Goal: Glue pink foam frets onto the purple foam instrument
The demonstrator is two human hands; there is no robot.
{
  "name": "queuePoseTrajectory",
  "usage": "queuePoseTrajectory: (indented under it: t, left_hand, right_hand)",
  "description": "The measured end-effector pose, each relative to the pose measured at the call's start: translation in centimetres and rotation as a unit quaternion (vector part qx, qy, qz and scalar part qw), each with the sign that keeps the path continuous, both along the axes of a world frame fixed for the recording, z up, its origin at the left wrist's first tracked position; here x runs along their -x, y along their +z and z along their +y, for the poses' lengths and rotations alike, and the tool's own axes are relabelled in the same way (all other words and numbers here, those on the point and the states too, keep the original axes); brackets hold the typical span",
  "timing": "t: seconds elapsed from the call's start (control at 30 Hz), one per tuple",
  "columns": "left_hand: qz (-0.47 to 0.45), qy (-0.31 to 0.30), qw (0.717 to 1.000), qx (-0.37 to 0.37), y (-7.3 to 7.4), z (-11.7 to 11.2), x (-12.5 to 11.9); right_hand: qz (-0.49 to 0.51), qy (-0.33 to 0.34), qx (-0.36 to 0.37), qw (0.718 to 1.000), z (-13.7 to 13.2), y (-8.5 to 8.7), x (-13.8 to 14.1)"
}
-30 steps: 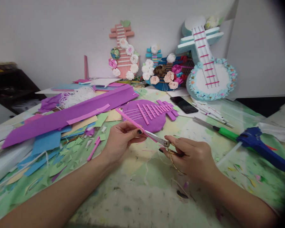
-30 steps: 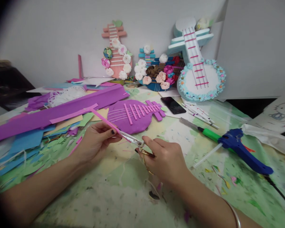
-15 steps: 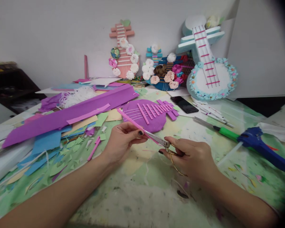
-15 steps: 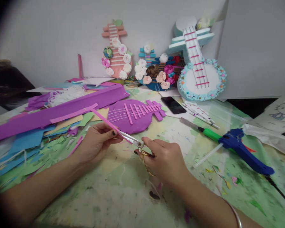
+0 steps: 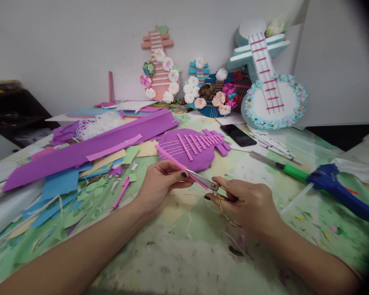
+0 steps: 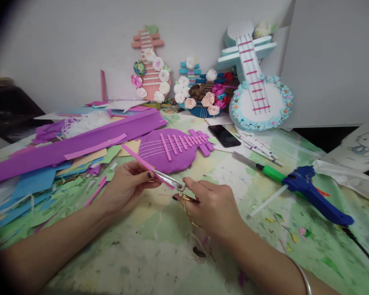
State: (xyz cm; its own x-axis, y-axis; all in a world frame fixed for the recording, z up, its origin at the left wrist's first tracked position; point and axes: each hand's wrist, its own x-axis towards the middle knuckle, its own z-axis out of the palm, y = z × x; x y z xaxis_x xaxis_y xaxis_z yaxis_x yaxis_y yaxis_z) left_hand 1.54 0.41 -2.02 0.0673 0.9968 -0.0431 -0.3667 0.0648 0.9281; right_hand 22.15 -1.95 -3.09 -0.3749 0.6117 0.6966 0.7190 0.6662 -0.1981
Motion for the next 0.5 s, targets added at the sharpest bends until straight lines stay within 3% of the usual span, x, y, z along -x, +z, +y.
queuePoseTrajectory:
  t: [0.5]
  left_hand:
    - [-0.008, -0.010, 1.000, -0.006, -0.20, -0.11, -0.13]
  right_hand:
    - [-0.002, -0.005, 0.027, 1.000, -0.12, 0.15, -0.17]
